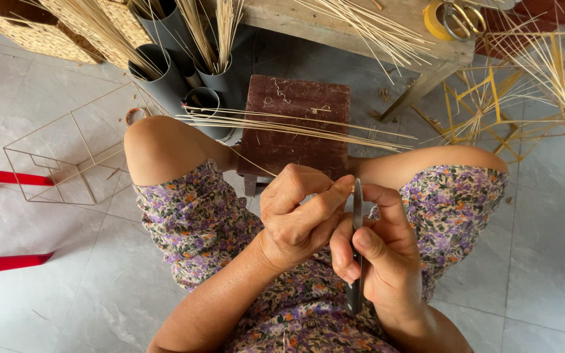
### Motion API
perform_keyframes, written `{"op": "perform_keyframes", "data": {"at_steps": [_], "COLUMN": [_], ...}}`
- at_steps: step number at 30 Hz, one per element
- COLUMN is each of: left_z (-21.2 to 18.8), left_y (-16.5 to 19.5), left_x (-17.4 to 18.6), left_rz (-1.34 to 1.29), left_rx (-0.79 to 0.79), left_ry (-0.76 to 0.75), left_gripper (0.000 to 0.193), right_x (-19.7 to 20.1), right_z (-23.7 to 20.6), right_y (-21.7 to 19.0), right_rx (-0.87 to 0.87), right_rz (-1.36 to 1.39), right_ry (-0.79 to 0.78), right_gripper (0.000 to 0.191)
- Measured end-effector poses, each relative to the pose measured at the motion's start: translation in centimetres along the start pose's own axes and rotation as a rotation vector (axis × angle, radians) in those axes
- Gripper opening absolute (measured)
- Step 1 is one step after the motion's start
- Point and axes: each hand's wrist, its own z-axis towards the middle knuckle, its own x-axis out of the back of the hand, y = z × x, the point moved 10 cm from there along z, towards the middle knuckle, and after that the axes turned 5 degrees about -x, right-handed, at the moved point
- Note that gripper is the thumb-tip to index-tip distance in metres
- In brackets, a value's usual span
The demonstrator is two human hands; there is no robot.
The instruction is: The person sits on the floor and splits thin bamboo sticks lengthwise with a small knife, holding each stick over a wooden block on their lap and pulling the halves apart, then sets the split strips aside and reaches for the next stick from the bundle.
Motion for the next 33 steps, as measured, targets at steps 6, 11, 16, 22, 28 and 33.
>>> {"op": "perform_keyframes", "data": {"at_steps": [6, 11, 16, 22, 28, 33], "left_z": [0.1, 0.1, 0.2, 0.6, 0.6, 1.0], "left_y": [-0.1, 0.0, 0.2, 0.4, -0.7, -0.1], "left_x": [0.1, 0.2, 0.3, 0.4, -0.1, 0.2], "left_rz": [-0.016, -0.006, 0.026, 0.071, -0.102, -0.030], "left_rx": [-0.008, -0.009, -0.035, -0.042, 0.135, 0.018], "left_ry": [-0.015, -0.013, -0.012, -0.037, -0.152, -0.140], "left_gripper": [0.035, 0.034, 0.034, 0.035, 0.031, 0.032], "right_x": [-0.1, -0.2, -0.3, -0.3, -0.2, -0.1], "right_z": [0.1, 0.1, 0.3, 0.4, 0.2, 0.1], "right_y": [0.0, 0.0, -0.1, 0.0, -0.7, -0.3], "right_rx": [-0.009, -0.011, -0.017, -0.029, -0.025, -0.031], "right_rz": [0.001, -0.004, -0.016, 0.013, 0.008, 0.023], "right_ry": [-0.009, -0.001, 0.004, 0.020, 0.007, 0.025], "right_gripper": [0.046, 0.045, 0.045, 0.045, 0.047, 0.047]}}
